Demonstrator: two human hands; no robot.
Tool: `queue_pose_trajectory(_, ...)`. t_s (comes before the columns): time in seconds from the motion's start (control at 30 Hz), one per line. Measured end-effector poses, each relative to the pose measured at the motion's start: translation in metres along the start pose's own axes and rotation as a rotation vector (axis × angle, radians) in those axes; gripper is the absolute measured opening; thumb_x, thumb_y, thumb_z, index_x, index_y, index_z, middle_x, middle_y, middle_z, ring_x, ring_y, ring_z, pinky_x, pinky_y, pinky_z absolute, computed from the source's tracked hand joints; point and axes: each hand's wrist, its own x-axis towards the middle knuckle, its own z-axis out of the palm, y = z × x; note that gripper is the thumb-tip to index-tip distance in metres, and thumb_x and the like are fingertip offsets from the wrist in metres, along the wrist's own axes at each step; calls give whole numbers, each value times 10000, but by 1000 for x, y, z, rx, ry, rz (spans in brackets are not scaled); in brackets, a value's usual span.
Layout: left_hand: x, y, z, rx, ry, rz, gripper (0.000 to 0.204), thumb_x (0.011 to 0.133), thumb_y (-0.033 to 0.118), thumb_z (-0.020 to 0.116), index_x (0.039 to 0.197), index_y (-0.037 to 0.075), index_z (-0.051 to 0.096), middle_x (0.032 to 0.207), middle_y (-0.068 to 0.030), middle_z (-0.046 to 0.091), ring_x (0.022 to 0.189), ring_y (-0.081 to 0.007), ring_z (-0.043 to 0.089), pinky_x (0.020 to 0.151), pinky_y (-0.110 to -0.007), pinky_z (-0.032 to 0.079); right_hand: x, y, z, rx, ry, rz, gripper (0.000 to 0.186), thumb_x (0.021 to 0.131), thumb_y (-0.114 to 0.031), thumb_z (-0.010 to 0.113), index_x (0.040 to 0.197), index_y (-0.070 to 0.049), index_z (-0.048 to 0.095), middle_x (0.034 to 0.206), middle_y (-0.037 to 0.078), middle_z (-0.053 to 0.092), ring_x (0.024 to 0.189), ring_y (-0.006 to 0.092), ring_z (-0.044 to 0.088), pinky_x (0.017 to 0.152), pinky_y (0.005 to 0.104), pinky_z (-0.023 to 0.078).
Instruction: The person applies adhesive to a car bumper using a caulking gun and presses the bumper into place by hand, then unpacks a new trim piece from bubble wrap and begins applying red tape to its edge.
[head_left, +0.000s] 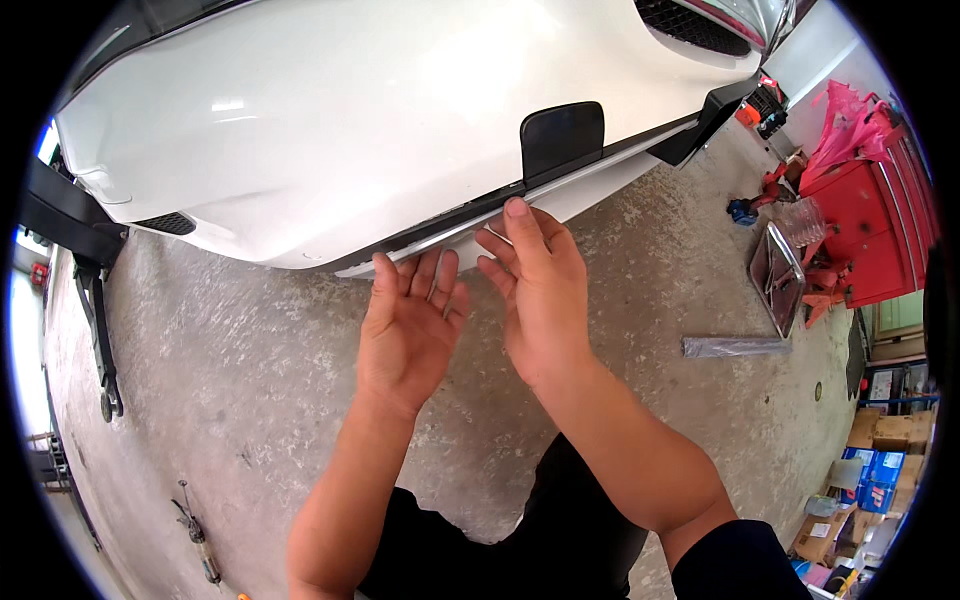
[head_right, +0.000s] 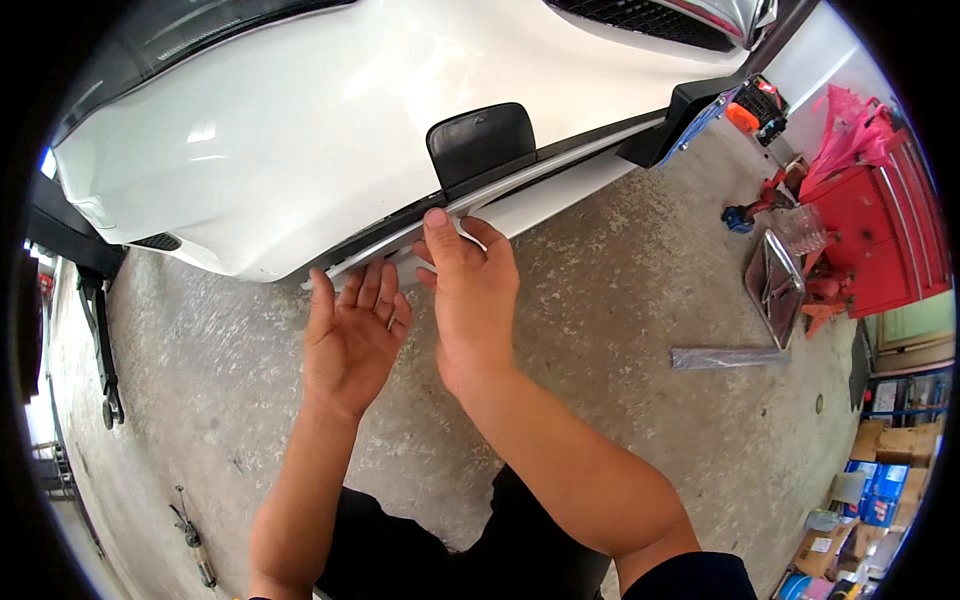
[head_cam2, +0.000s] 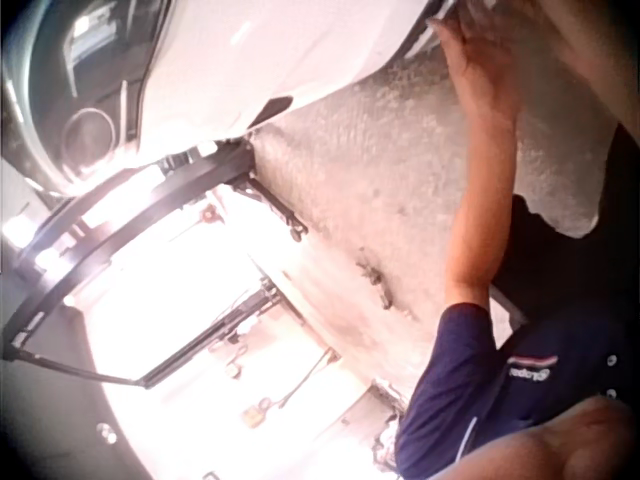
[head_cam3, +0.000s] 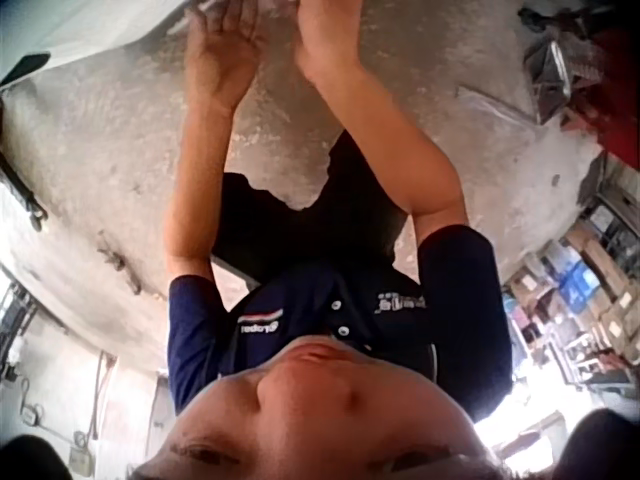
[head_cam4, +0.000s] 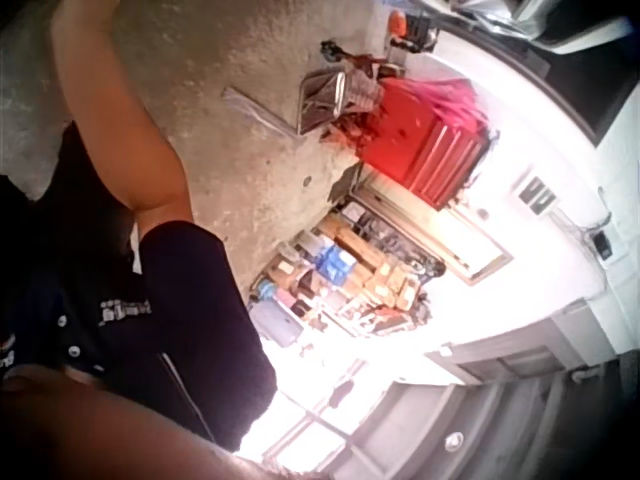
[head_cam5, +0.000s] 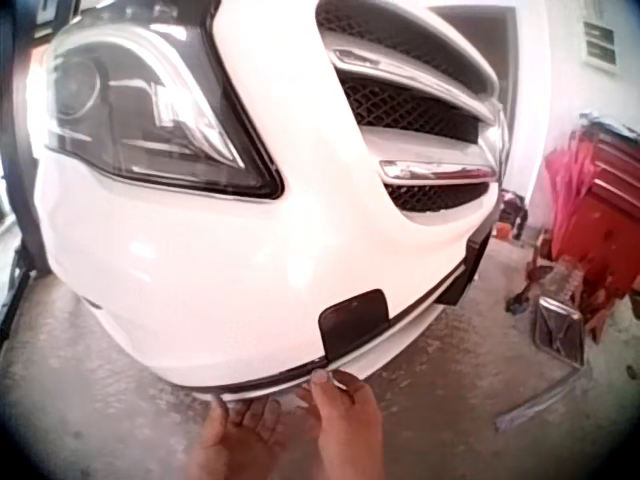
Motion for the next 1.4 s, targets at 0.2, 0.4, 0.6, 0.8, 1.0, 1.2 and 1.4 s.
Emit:
queue_pose_trajectory(0.2,5,0,-10,119,125,34,608,883,504,538,1261,45,410,1243,-68,455,1144,-171,426,960,-331,348,10,6,-4,-14,-35,-50,473,836,-364,682,1081,-38,442,978,60,546,946,163,542,862,325,432)
queue_pose_trajectory(0.4,-6,-12,-16,959,511,597,570,897,345,603,1265,-23,371,1212,-129,432,1167,-249,417,997,-370,331,17,13,1,41,-2,-118,399,818,-332,714,925,-31,474,831,33,541,779,103,540,772,254,453)
queue_pose_trajectory(0.6,-1,-21,-29,1673,391,1075,733,800,186,696,1344,-44,262,1351,-239,261,1284,-381,271,1047,-472,256,18,19,2,111,-12,-141,349,832,-323,700,888,-61,476,789,10,523,731,83,506,756,245,445)
queue_pose_trajectory(0.8,4,-22,-35,1695,364,1134,723,720,117,727,1300,-39,325,1303,-246,318,1241,-410,303,1016,-490,276,20,18,1,124,-42,-159,344,835,-319,696,883,-73,461,790,7,517,731,85,504,762,257,450)
queue_pose_trajectory(1.0,11,-9,-43,1722,360,1185,637,701,98,741,1221,-12,389,1239,-199,370,1157,-346,388,941,-423,348,23,15,-5,95,-70,-120,344,835,-323,694,893,-84,452,818,13,516,758,104,522,779,270,466)
queue_pose_trajectory(1.2,16,1,-63,961,514,881,527,850,258,632,1231,-5,381,1228,-182,383,1150,-305,406,947,-423,352,15,13,0,29,-69,-81,377,842,-393,668,897,-86,456,804,25,518,801,140,542,783,295,465)
queue_pose_trajectory(1.4,1,17,-34,-190,195,102,818,893,498,526,1396,-13,133,1384,-172,270,1275,-281,335,1021,-405,341,-2,37,9,-44,-223,141,741,843,-642,477,1170,21,427,1163,173,501,1145,266,479,997,375,350)
